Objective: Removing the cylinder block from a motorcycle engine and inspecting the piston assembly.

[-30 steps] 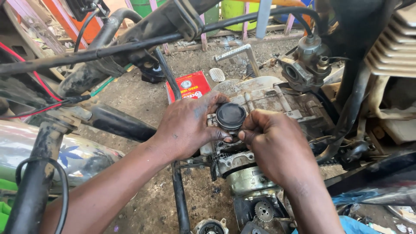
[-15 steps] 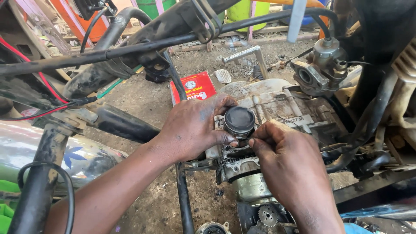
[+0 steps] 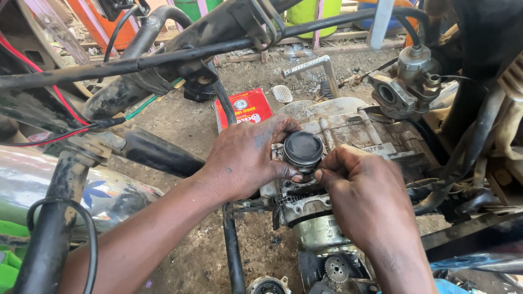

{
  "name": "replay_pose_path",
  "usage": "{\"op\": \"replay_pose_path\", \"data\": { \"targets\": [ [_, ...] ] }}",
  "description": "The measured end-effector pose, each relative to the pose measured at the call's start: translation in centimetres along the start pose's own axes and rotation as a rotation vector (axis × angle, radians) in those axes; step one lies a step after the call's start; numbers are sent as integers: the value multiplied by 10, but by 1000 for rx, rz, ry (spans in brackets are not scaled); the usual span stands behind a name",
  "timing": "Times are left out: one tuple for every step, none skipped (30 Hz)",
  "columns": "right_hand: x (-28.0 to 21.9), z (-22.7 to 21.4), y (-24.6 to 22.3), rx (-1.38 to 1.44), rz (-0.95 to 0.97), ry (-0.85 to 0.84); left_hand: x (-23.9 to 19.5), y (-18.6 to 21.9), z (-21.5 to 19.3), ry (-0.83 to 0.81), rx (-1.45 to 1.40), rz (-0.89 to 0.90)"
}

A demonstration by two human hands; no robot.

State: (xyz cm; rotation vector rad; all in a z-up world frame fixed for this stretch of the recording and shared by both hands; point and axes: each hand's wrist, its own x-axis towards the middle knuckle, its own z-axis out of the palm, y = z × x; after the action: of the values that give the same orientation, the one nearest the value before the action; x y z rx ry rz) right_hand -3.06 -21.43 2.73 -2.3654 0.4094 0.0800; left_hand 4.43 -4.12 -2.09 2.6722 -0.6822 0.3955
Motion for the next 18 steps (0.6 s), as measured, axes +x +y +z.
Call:
{"op": "replay_pose_path", "data": {
  "targets": [
    [2, 1, 1, -1, 0, -1, -1, 1, 0, 0, -1, -1],
    [3, 1, 2, -21, 1, 1, -2, 2, 1, 6, 7, -6],
    [4, 1, 3, -41, 1, 4, -3, 3, 0, 12, 16, -11],
    [3, 1, 3, -42, 1, 4, -3, 5, -1, 12, 15, -11],
    [3, 1, 2, -31, 1, 8, -4, 8, -2, 0, 5, -42],
    [2, 0, 2, -20, 0, 14, -4, 10, -4, -12, -4, -73],
    [1, -1, 1, -20, -1, 14, -5, 9, -4, -11, -4, -73],
    [-1, -3, 0, -22, 1, 6, -5, 9, -3, 6, -16, -52],
    [-2, -4, -1, -25, 3, -2, -6, 9, -3, 23, -28, -32],
    [-6, -6, -2, -24, 1, 1, -6, 10, -5, 26, -27, -30],
    [-9, -7, -3, -7, -4, -9, -5, 11, -7, -1, -31, -29],
    [-12, -8, -4, 13, -7, -18, -4, 11, -9, -29, -33, -27],
    [-11, -7, -1, 15, -8, -15, -3, 11, -10, -28, -31, -24],
    [-11, -5, 2, 17, -27, -7, -3, 10, -11, -44, -33, -20],
    [-11, -2, 5, 19, -45, 2, -4, 9, -12, -61, -34, -15],
    [-12, -2, 4, 19, -45, 1, -4, 9, -12, -61, -34, -16],
    [-13, -2, 4, 22, -46, 2, -4, 8, -12, -59, -34, -5],
    [-13, -2, 3, 24, -48, 4, -4, 7, -12, -56, -33, 7]
  ]
}}
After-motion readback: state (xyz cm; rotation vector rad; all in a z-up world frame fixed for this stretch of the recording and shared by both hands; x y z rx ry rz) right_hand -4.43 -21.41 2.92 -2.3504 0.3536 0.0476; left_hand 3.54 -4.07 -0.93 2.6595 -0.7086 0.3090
